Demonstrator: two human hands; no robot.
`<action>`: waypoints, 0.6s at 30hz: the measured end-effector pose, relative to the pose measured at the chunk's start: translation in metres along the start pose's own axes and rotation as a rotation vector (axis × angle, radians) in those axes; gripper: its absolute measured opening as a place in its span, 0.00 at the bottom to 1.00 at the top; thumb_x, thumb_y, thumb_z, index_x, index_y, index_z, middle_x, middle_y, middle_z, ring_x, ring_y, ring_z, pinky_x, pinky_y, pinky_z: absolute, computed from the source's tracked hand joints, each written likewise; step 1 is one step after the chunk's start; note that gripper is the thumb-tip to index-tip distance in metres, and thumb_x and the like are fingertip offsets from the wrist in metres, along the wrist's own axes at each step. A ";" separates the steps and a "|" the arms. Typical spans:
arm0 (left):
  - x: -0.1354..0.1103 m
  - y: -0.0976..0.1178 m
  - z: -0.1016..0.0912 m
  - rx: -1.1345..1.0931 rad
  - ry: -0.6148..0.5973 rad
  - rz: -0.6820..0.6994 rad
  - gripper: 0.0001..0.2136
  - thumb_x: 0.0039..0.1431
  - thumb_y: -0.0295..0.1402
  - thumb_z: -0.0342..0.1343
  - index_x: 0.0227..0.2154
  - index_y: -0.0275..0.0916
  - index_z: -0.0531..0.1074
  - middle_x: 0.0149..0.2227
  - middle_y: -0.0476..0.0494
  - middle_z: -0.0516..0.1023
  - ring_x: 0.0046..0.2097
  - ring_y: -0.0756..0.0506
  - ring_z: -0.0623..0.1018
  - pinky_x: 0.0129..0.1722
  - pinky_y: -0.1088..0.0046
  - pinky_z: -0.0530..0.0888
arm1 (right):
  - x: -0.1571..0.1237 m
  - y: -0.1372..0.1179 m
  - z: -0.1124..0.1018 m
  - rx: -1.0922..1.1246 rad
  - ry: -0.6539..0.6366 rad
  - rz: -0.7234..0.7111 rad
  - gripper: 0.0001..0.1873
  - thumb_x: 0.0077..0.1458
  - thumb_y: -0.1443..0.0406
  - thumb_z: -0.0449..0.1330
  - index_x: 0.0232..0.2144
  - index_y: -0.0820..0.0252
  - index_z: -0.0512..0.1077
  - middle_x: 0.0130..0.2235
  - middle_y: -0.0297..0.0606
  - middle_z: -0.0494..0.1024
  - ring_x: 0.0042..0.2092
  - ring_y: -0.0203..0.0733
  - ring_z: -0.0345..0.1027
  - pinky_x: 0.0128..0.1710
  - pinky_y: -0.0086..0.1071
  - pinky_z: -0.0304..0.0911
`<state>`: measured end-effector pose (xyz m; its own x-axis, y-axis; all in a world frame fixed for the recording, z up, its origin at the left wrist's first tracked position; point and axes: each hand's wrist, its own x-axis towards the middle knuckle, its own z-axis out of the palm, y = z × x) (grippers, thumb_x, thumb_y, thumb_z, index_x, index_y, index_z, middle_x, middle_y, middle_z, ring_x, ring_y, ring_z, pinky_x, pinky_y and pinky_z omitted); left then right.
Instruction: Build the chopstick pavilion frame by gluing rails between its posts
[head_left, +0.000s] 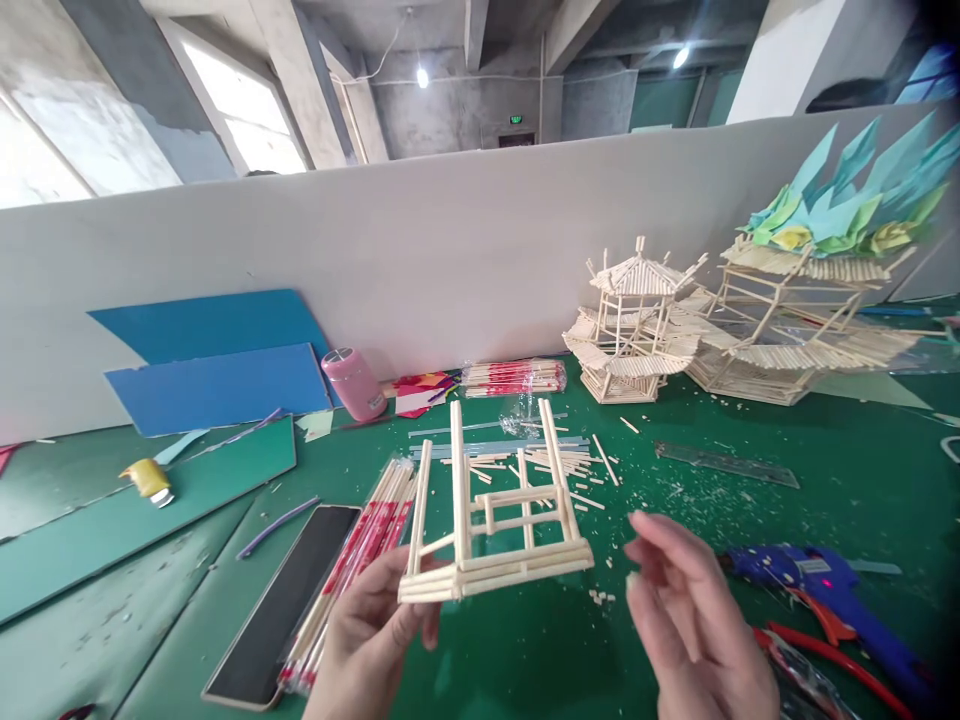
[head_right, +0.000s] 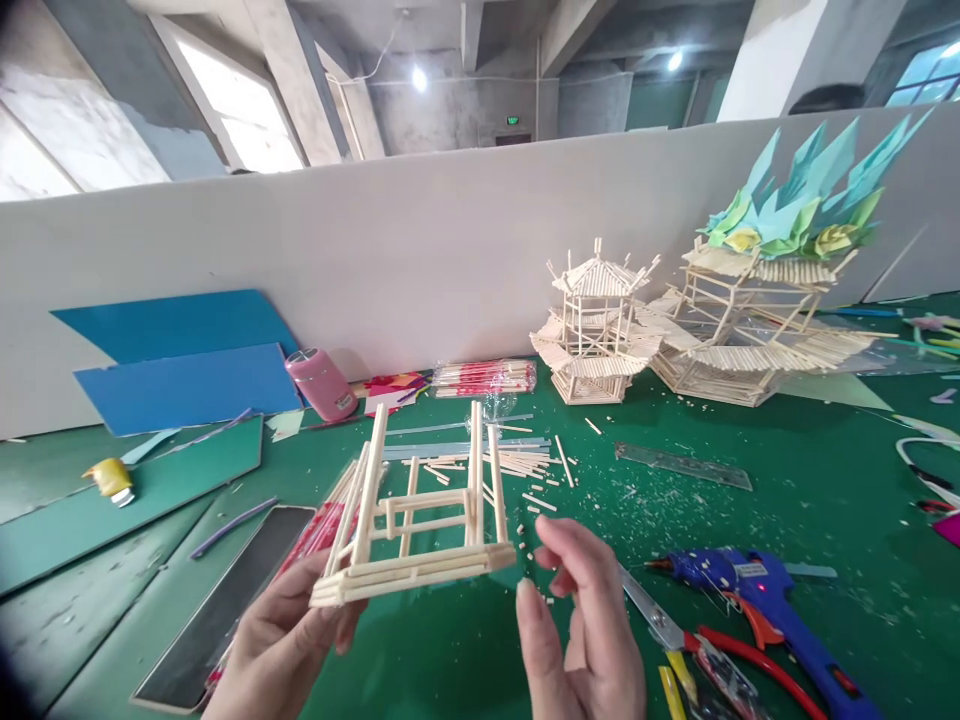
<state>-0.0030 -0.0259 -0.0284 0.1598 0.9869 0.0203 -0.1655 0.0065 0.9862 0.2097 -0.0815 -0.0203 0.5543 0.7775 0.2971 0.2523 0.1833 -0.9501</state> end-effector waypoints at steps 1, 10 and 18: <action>0.001 -0.001 0.001 -0.042 -0.019 -0.020 0.12 0.49 0.39 0.61 0.35 0.39 0.74 0.18 0.52 0.70 0.22 0.52 0.66 0.25 0.78 0.65 | 0.003 0.000 -0.004 -0.038 -0.009 0.002 0.18 0.54 0.57 0.55 0.48 0.47 0.65 0.49 0.40 0.67 0.46 0.49 0.65 0.35 0.36 0.67; -0.002 -0.004 0.015 -0.236 -0.072 -0.106 0.12 0.48 0.38 0.62 0.35 0.39 0.74 0.17 0.53 0.69 0.21 0.54 0.64 0.27 0.78 0.62 | 0.008 -0.015 -0.002 0.007 -0.207 -0.022 0.24 0.56 0.52 0.48 0.54 0.48 0.61 0.55 0.38 0.66 0.57 0.53 0.56 0.52 0.47 0.59; 0.001 -0.005 0.022 -0.264 -0.112 -0.107 0.11 0.48 0.36 0.63 0.34 0.37 0.74 0.18 0.52 0.70 0.21 0.55 0.65 0.26 0.80 0.62 | 0.007 -0.015 -0.004 0.122 -0.253 0.077 0.23 0.56 0.54 0.51 0.53 0.50 0.62 0.54 0.39 0.67 0.57 0.52 0.57 0.53 0.48 0.58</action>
<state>0.0192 -0.0288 -0.0295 0.2938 0.9546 -0.0492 -0.3863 0.1656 0.9074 0.2129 -0.0814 -0.0041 0.3486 0.9146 0.2048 0.1115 0.1765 -0.9780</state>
